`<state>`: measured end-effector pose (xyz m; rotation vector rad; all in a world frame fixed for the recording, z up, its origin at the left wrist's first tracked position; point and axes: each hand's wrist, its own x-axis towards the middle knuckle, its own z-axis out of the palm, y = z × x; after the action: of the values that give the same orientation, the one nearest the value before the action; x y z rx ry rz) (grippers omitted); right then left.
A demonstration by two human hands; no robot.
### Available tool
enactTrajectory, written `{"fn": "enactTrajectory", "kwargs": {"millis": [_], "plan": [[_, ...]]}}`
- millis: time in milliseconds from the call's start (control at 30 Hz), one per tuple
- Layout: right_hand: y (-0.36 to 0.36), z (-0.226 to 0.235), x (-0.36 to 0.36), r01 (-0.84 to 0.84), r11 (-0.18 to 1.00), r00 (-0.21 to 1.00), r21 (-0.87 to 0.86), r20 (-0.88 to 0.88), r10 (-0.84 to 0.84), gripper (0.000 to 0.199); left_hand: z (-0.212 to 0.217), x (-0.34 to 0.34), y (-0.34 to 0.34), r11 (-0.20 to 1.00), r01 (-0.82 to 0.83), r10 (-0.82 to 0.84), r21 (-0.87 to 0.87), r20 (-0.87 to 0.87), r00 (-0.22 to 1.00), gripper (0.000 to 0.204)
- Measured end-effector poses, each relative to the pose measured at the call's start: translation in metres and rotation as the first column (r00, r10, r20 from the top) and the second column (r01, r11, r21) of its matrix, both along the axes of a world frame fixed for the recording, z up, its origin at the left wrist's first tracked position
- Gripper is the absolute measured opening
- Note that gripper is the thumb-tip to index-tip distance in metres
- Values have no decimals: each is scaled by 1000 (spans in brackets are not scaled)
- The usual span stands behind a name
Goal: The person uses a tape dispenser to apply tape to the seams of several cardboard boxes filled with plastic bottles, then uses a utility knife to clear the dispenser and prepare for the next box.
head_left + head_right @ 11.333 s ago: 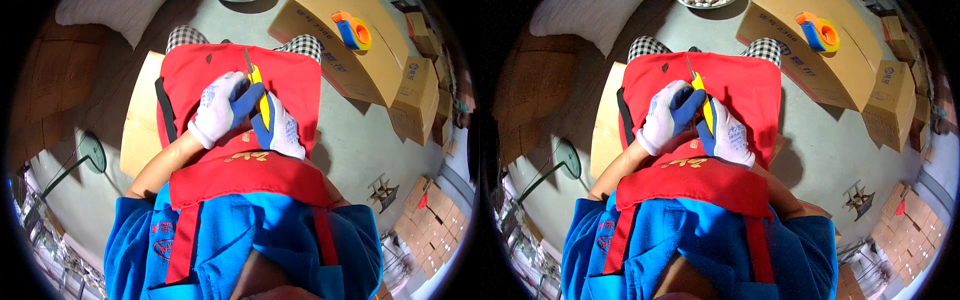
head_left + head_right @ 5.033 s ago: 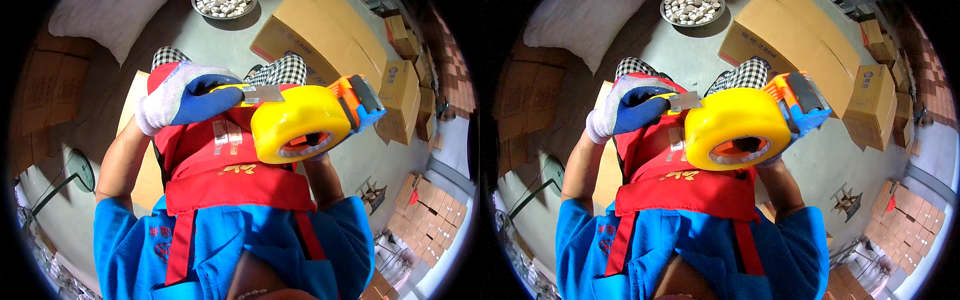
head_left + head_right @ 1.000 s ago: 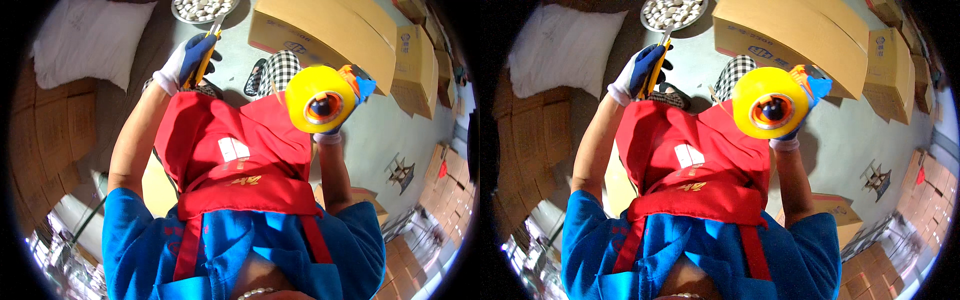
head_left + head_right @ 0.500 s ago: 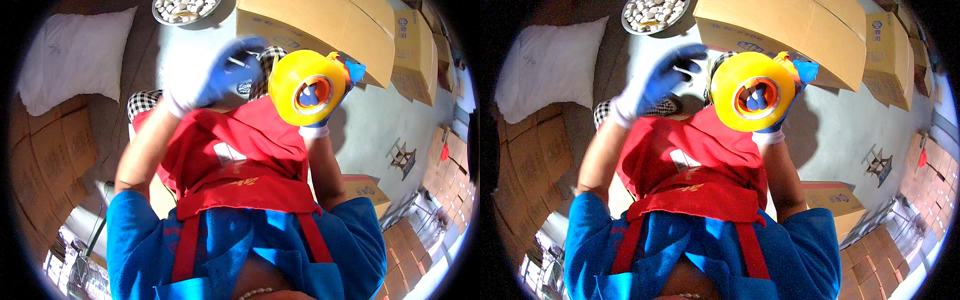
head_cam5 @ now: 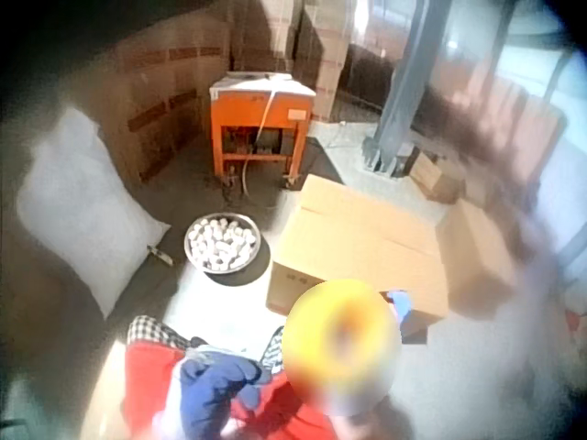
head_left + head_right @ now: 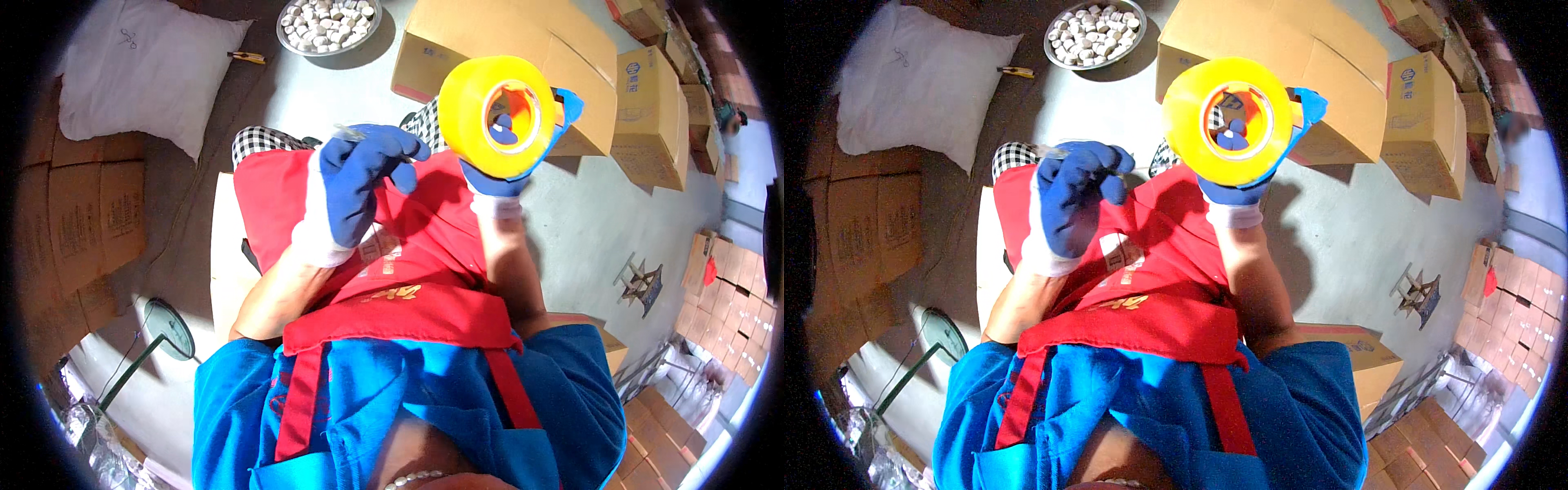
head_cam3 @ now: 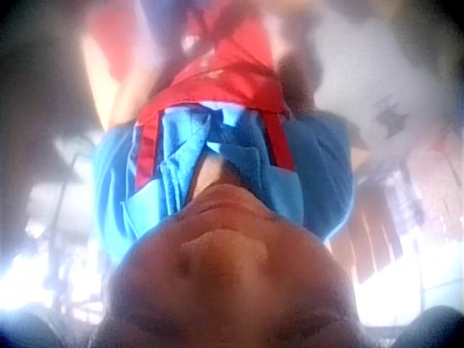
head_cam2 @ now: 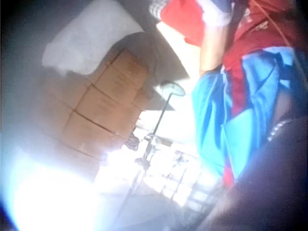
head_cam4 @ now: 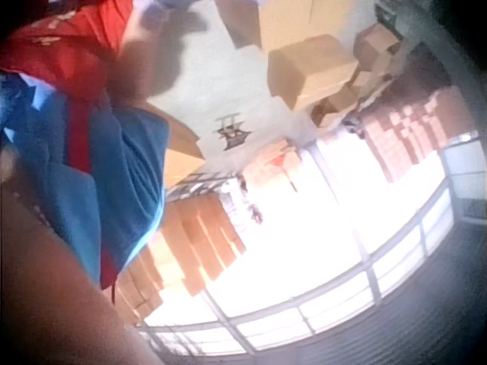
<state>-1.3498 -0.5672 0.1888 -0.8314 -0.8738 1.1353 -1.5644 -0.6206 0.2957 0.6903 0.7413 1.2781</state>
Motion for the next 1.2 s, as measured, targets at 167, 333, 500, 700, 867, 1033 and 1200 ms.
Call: {"fn": "enactTrajectory", "kwargs": {"millis": [167, 333, 500, 700, 867, 1033, 1200], "plan": [[-5, 46, -22, -108, 993, 924, 47, -363, 118, 51, 35, -29, -19, 946, -151, 182, 288, -84, 980, 13], [-5, 53, -16, 84, 955, 846, 283, 486, -218, 48, 63, -68, -33, 877, -224, 207, 426, 86, 975, 16], [-1, 52, -21, 151, 967, 918, 207, 334, -215, 49, 71, -111, -38, 821, -194, 151, 537, 122, 981, 30], [-22, 67, -35, -73, 990, 917, -117, -398, 21, 70, 96, -116, -23, 805, -107, -43, 583, 238, 970, 38], [-43, 55, -27, -169, 981, 947, -90, -290, 137, 71, 123, -129, -5, 756, -72, -3, 650, 114, 994, 40], [-56, 40, -20, -343, 925, 904, -164, -326, 277, 74, 133, -163, 1, 764, -157, 182, 625, 24, 983, 40], [-74, 23, -7, -365, 912, 915, -186, -255, 314, 83, 147, -209, 12, 728, -188, 344, 659, -114, 932, 40]]}}
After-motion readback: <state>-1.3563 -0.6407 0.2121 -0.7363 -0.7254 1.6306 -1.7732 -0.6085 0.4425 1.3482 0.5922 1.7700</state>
